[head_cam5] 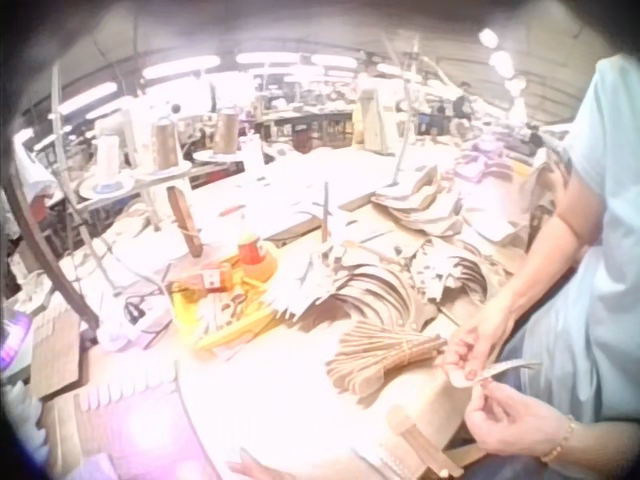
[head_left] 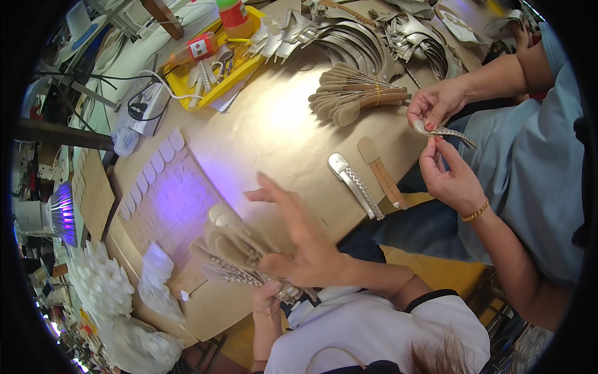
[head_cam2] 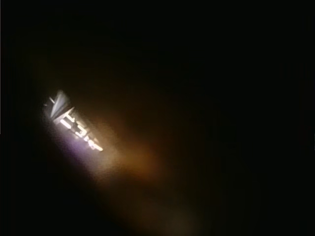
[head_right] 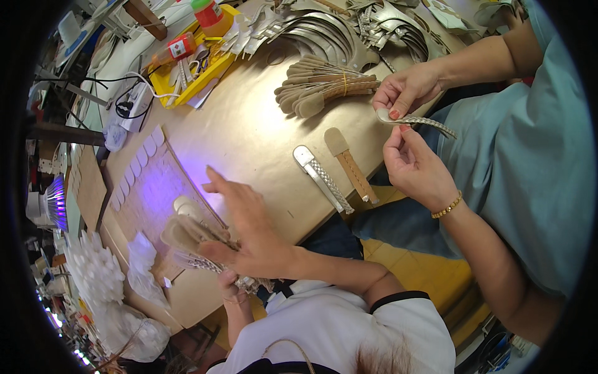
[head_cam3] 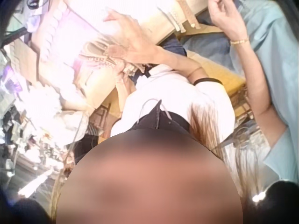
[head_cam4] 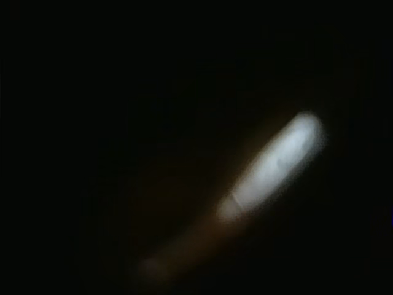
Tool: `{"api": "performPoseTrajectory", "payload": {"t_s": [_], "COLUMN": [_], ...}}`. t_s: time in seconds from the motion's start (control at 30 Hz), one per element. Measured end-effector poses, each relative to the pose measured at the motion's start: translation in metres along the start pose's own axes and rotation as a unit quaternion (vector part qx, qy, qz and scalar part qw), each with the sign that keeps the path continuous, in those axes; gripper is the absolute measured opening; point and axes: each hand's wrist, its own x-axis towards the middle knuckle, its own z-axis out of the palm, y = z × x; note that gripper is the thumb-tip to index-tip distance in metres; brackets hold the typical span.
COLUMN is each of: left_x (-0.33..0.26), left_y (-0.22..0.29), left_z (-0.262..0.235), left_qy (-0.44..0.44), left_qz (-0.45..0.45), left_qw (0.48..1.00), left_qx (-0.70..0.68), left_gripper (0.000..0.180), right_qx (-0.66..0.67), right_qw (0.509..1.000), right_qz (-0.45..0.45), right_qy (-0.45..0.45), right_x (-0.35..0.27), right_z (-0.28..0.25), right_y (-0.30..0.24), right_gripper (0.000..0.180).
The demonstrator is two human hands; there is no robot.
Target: The person assembles small decorative items by attaching braided strips to flat pieces using a UV lamp to cure adhesive. They handle multiple items, aligning and pressing them together, then curing under the lamp. The person also bundles finished items and interacts with a coworker who inspects the work.
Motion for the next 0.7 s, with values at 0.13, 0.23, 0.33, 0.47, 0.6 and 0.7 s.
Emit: {"api": "performPoseTrajectory", "payload": {"t_s": [0.13, 0.23, 0.33, 0.47, 0.6, 0.7], "left_x": [0.014, 0.018, 0.017, 0.014, 0.017, 0.015], "left_y": [0.006, 0.009, 0.009, 0.009, 0.011, 0.01], "left_z": [0.001, 0.0, -0.002, -0.002, 0.004, 0.012], "left_qy": [-0.126, -0.133, -0.126, -0.104, -0.121, -0.089], "left_qz": [-0.047, -0.052, -0.044, -0.055, -0.069, -0.073], "left_qw": [0.984, 0.982, 0.986, 0.99, 0.989, 0.993], "left_qx": [-0.116, -0.126, -0.098, -0.073, -0.053, -0.022], "left_gripper": [0.068, 0.07, 0.072, 0.071, 0.066, 0.066], "right_qx": [-0.062, -0.292, -0.456, -0.469, -0.472, -0.497], "right_qw": [0.998, 0.949, 0.868, 0.85, 0.86, 0.855], "right_qz": [0.001, 0.067, 0.112, 0.145, 0.126, 0.119], "right_qy": [0.031, 0.096, 0.161, 0.191, 0.147, 0.092], "right_x": [-0.005, -0.015, -0.025, -0.034, -0.032, -0.028], "right_z": [-0.048, -0.077, -0.1, -0.115, -0.135, -0.145], "right_y": [0.01, 0.016, 0.027, 0.045, 0.057, 0.058], "right_gripper": [0.058, 0.038, 0.034, 0.037, 0.041, 0.044]}}
